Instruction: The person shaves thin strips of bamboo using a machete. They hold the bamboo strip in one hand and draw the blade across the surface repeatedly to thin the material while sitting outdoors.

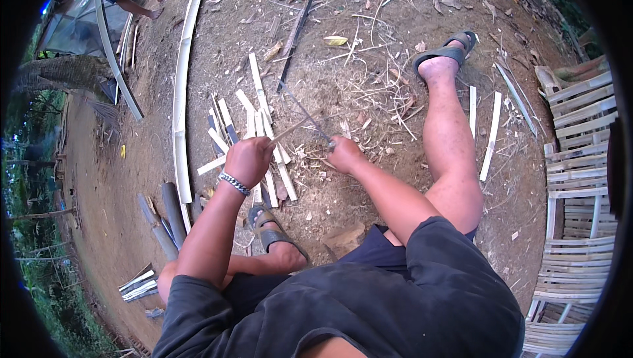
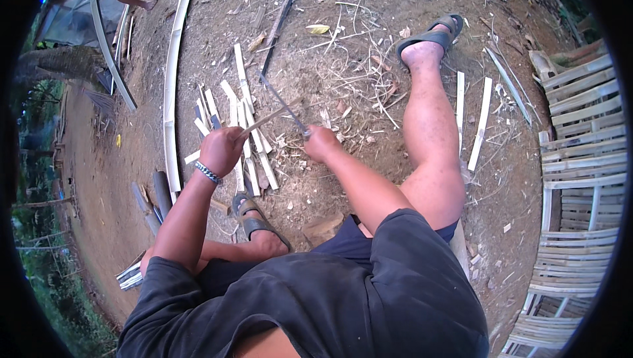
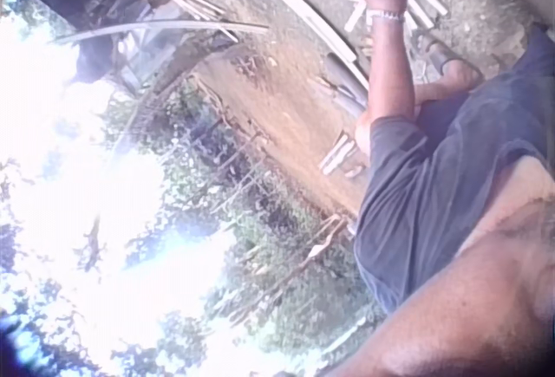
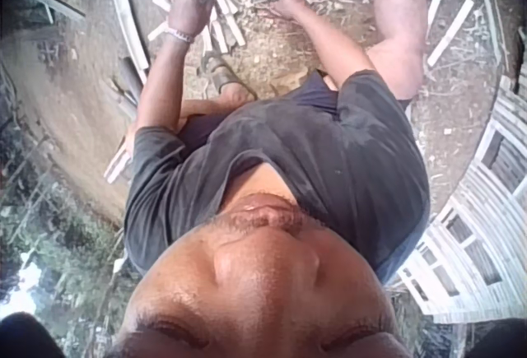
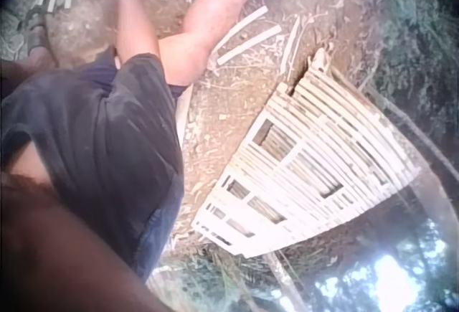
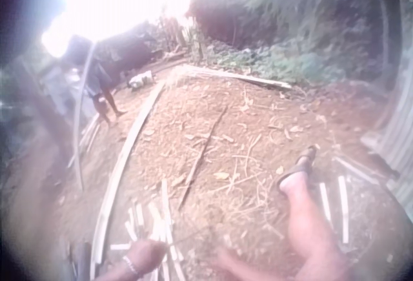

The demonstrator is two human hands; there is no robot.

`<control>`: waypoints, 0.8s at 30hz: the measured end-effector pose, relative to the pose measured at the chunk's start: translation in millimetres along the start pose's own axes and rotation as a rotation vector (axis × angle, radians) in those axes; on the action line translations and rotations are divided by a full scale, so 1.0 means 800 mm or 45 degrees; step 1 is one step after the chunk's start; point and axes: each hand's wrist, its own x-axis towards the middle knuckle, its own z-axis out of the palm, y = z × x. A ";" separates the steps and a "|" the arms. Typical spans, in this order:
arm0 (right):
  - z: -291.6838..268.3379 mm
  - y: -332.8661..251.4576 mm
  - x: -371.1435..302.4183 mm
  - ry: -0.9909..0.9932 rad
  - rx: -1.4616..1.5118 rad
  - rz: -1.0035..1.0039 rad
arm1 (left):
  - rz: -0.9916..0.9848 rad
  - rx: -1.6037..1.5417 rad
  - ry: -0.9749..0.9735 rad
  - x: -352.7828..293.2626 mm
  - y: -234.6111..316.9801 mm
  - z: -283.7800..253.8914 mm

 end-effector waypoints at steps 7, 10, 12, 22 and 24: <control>0.009 -0.028 -0.018 -0.019 -0.007 0.007 | -0.056 -0.026 0.054 -0.008 -0.027 -0.003; 0.012 0.071 0.038 0.092 -0.081 0.172 | -0.007 -0.078 0.064 0.002 -0.019 -0.004; 0.016 0.060 0.035 0.116 -0.054 0.101 | -0.040 -0.081 0.028 0.000 -0.013 -0.005; 0.026 0.073 0.037 0.138 -0.011 0.144 | 0.102 -0.018 0.116 0.015 -0.027 0.001; 0.023 0.019 0.011 0.092 0.029 0.083 | 0.132 0.053 0.089 0.004 -0.033 -0.002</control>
